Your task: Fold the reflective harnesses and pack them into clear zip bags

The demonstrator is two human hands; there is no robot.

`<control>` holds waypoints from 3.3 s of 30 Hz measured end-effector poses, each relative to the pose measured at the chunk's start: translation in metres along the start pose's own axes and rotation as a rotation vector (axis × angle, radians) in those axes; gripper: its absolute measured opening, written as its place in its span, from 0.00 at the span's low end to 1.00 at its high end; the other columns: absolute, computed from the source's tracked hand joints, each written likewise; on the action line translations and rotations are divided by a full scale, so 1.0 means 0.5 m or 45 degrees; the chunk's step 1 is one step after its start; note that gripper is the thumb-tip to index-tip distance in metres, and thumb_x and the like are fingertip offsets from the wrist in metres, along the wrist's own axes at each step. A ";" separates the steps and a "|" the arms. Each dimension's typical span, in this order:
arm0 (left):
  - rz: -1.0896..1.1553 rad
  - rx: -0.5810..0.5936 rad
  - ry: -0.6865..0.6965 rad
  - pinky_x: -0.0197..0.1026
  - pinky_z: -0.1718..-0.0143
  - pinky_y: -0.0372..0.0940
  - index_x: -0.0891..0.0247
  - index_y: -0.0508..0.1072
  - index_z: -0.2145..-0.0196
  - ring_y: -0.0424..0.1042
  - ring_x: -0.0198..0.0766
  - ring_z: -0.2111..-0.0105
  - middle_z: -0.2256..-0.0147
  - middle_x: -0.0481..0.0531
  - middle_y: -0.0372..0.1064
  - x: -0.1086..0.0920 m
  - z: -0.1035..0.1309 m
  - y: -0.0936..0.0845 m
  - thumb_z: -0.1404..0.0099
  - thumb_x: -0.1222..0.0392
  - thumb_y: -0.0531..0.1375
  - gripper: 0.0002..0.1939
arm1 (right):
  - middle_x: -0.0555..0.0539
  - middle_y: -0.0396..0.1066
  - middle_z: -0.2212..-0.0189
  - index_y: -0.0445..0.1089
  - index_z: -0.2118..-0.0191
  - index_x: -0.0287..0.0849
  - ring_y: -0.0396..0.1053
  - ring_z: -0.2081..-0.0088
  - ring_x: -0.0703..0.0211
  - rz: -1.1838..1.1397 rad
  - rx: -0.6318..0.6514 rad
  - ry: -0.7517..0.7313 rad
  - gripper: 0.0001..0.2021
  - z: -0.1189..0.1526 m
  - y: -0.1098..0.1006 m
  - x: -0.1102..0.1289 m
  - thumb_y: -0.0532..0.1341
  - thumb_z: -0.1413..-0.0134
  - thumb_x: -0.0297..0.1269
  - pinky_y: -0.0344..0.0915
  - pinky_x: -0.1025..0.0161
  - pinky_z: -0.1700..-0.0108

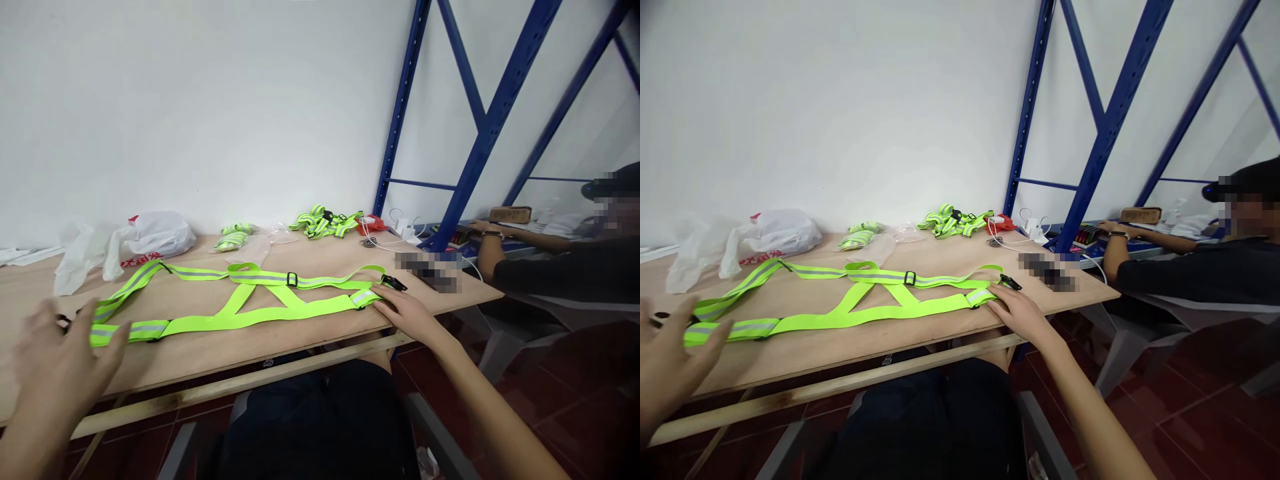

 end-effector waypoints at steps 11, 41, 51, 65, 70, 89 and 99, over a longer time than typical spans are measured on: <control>0.338 0.858 0.956 0.63 0.33 0.42 0.56 0.59 0.32 0.49 0.55 0.31 0.31 0.60 0.51 -0.446 0.111 0.123 0.28 0.36 0.48 0.34 | 0.39 0.58 0.33 0.68 0.39 0.40 0.62 0.36 0.42 0.065 0.057 0.065 0.29 -0.007 -0.001 -0.023 0.50 0.35 0.53 0.61 0.47 0.36; 0.341 0.725 1.269 0.67 0.37 0.52 0.69 0.56 0.34 0.52 0.60 0.33 0.34 0.66 0.55 -0.653 0.171 0.160 0.31 0.42 0.56 0.36 | 0.45 0.73 0.43 0.73 0.44 0.49 0.71 0.45 0.41 0.249 -0.178 -0.012 0.28 -0.020 0.003 -0.119 0.47 0.36 0.56 0.69 0.44 0.45; 0.411 0.737 1.371 0.67 0.36 0.50 0.63 0.54 0.32 0.48 0.62 0.31 0.31 0.68 0.49 -0.639 0.153 0.124 0.29 0.40 0.53 0.36 | 0.44 0.79 0.52 0.78 0.57 0.47 0.76 0.50 0.45 0.157 -0.415 -0.254 0.19 -0.044 -0.018 -0.017 0.53 0.37 0.49 0.73 0.51 0.47; 0.458 0.882 1.078 0.78 0.38 0.42 0.58 0.55 0.32 0.47 0.65 0.32 0.31 0.68 0.49 -0.494 0.133 0.137 0.34 0.33 0.55 0.41 | 0.42 0.79 0.53 0.74 0.48 0.45 0.76 0.53 0.51 0.366 0.251 -0.508 0.15 -0.270 0.088 0.270 0.56 0.37 0.31 0.66 0.62 0.53; 0.411 0.867 1.097 0.76 0.38 0.44 0.59 0.55 0.32 0.47 0.65 0.32 0.32 0.68 0.50 -0.511 0.147 0.123 0.34 0.35 0.57 0.40 | 0.43 0.76 0.49 0.74 0.48 0.43 0.73 0.48 0.52 0.353 0.097 -0.247 0.18 -0.386 0.057 0.191 0.52 0.36 0.29 0.64 0.63 0.49; 0.087 0.591 0.654 0.49 0.47 0.65 0.58 0.66 0.39 0.71 0.51 0.46 0.44 0.58 0.71 -0.393 -0.163 0.110 0.29 0.49 0.53 0.25 | 0.32 0.68 0.40 0.61 0.36 0.35 0.68 0.42 0.41 0.300 0.162 0.152 0.28 -0.432 0.085 0.032 0.61 0.41 0.37 0.64 0.56 0.47; -0.017 0.557 0.584 0.51 0.46 0.61 0.61 0.67 0.40 0.67 0.56 0.44 0.45 0.62 0.70 -0.334 -0.286 0.330 0.35 0.56 0.59 0.25 | 0.37 0.72 0.44 0.58 0.34 0.43 0.72 0.47 0.46 0.285 0.133 0.186 0.28 -0.438 0.119 0.031 0.57 0.41 0.30 0.66 0.57 0.51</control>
Point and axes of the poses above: each hand's wrist, its own z-axis away from the middle knuckle, its own y-axis out of the palm, x = y × z, the point moved 4 cm from there along -z, towards the middle knuckle
